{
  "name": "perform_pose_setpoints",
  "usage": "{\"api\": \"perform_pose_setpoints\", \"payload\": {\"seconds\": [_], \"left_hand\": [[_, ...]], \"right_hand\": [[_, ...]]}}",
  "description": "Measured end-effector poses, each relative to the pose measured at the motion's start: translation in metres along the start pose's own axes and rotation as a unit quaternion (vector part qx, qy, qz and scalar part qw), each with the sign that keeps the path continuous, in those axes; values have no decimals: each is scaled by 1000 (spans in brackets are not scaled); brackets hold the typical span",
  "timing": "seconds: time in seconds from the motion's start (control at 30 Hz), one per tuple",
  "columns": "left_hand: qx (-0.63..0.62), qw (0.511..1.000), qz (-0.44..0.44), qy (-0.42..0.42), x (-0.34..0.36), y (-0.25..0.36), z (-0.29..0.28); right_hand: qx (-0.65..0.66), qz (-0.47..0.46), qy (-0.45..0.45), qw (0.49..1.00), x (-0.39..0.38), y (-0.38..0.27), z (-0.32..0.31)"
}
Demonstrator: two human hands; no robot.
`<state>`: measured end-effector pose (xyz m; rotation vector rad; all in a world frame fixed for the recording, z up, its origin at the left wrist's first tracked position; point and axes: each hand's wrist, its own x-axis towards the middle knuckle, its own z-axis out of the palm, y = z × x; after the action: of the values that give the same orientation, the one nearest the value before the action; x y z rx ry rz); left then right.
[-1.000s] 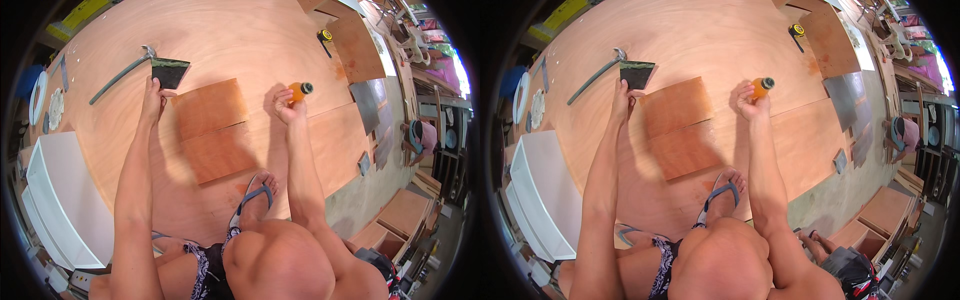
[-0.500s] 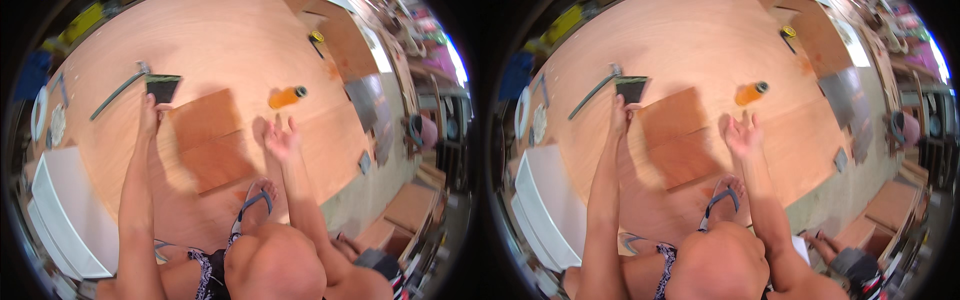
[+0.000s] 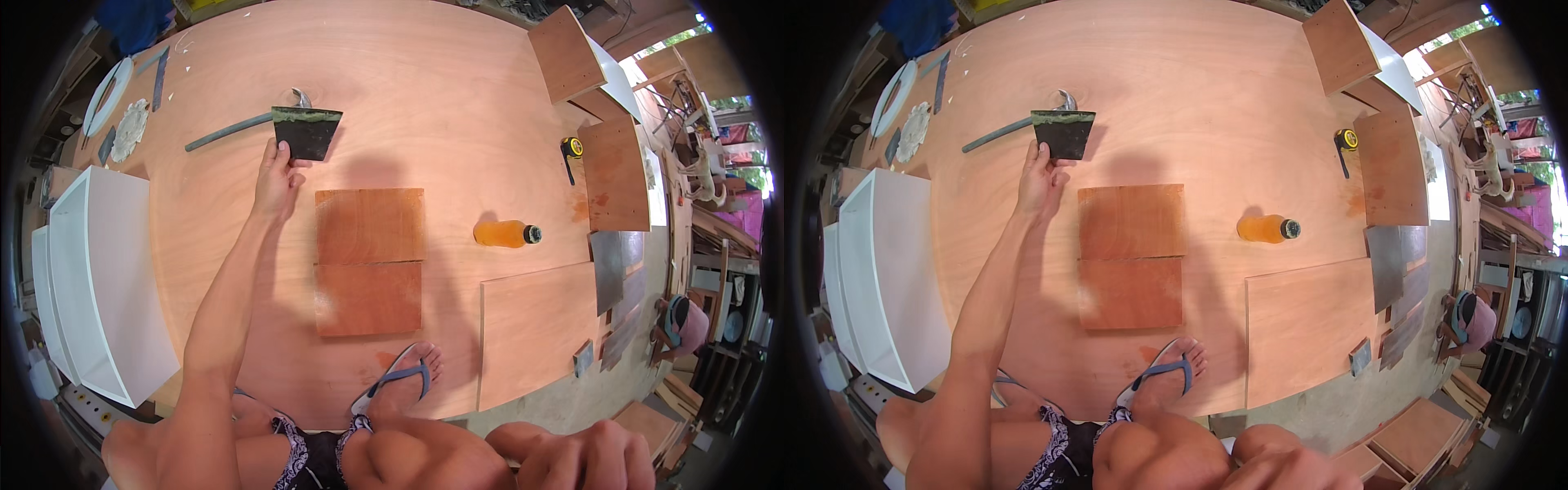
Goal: The person pours a yellow liquid from a plastic bottle onto small wooden pieces and spreads it evenly with a black card. The person repeats this process on multiple pieces, ensuring full coverage.
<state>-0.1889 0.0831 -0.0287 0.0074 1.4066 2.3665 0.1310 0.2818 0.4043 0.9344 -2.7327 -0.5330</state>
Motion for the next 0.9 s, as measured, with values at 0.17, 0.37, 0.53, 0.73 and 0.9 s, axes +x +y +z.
{"api": "perform_pose_setpoints", "payload": {"seconds": [0.17, 0.37, 0.53, 0.73, 0.9], "left_hand": [[-22, 999, 18, -39, -2, 11, 25], [276, 939, 203, -37, -18, 25, 54], [388, 815, 425, -66, -39, 58, 97], [393, 788, 468, -77, -32, 69, 95], [269, 938, 219, 8, -57, 68, 103]], "right_hand": [[-289, -68, 28, 954, -79, -28, 20], [-169, 10, 91, 981, -81, -49, 69], [17, 112, 139, 984, -69, -37, 86], [277, 226, 197, 913, -43, -14, 107], [460, 321, 254, 788, -20, 7, 133]]}}
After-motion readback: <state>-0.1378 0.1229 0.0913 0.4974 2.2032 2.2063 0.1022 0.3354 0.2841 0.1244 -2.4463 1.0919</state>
